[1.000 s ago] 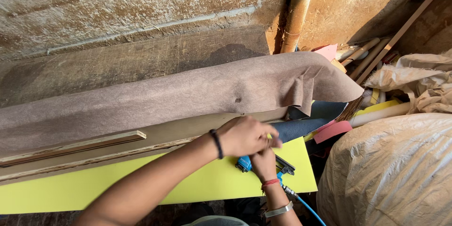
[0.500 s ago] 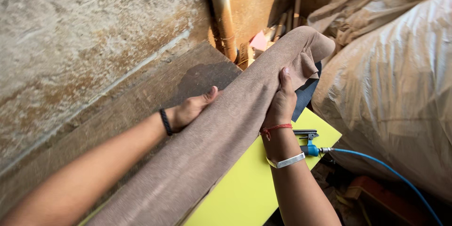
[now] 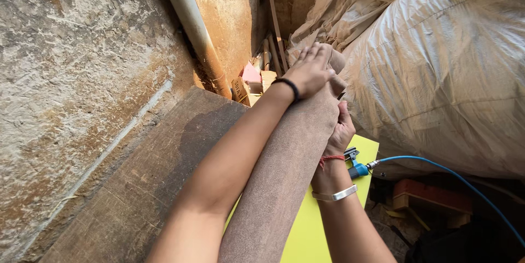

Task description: The person stretches a long strip of brown fabric over a wooden furniture frame and secures it with a pneumatic nail gun, working along the edge. They pull the fabric taut, fold the ends over the frame corners, and drive staples at intervals, repositioning the frame as they go.

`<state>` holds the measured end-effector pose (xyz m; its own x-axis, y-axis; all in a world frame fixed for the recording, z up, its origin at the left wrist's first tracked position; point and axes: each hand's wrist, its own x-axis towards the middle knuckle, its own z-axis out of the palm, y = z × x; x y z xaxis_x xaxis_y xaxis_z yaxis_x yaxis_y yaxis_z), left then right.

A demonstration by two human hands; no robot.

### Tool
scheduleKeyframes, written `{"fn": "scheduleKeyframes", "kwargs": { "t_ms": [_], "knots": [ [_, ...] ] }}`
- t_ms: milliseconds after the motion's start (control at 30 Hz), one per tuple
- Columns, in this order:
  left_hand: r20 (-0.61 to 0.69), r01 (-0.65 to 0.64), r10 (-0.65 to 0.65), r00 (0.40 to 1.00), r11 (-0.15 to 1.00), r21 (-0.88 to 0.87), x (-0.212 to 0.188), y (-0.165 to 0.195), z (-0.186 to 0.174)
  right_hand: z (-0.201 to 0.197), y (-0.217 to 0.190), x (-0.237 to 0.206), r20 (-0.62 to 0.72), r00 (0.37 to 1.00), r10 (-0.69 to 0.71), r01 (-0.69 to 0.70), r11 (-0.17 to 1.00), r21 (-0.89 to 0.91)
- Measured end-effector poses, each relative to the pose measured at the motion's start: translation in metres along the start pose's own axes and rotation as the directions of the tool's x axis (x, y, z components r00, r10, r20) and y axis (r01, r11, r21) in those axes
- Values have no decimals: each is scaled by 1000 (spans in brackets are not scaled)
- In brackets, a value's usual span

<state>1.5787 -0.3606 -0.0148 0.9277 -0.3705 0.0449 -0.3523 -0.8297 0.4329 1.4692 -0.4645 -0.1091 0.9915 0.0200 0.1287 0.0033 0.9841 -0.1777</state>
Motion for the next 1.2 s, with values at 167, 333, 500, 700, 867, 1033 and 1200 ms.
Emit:
{"fn": "scheduleKeyframes", "kwargs": {
  "t_ms": [167, 333, 500, 700, 867, 1033, 1200],
  "knots": [
    [-31, -31, 25, 999, 978, -206, -26, -1, -17, 23, 7, -16, -306, 949, 72, -186, 914, -360],
    [-1, -19, 71, 997, 259, -966, -175, -31, 13, 12, 18, -18, -398, 914, -74, -234, 706, -668],
    [-49, -89, 94, 994, 488, -868, -188, -36, 35, -32, 23, -14, -270, 950, -154, -140, 565, -813],
    [-35, -15, 9, 999, 984, -175, -84, 2, 6, -62, 33, -4, -229, 950, -211, -87, 528, -845],
    [112, 241, -250, 962, 966, 90, -86, 30, -20, -48, 50, 0, -258, 933, -251, -97, 515, -852],
    [59, 430, -474, 879, 839, 333, -111, 46, -25, -25, 69, -5, -254, 955, -154, -72, 708, -702],
    [-133, 579, -582, 803, 706, 407, -115, 46, -30, -6, 88, 4, -295, 955, 11, -233, 645, -728]
  ]
}}
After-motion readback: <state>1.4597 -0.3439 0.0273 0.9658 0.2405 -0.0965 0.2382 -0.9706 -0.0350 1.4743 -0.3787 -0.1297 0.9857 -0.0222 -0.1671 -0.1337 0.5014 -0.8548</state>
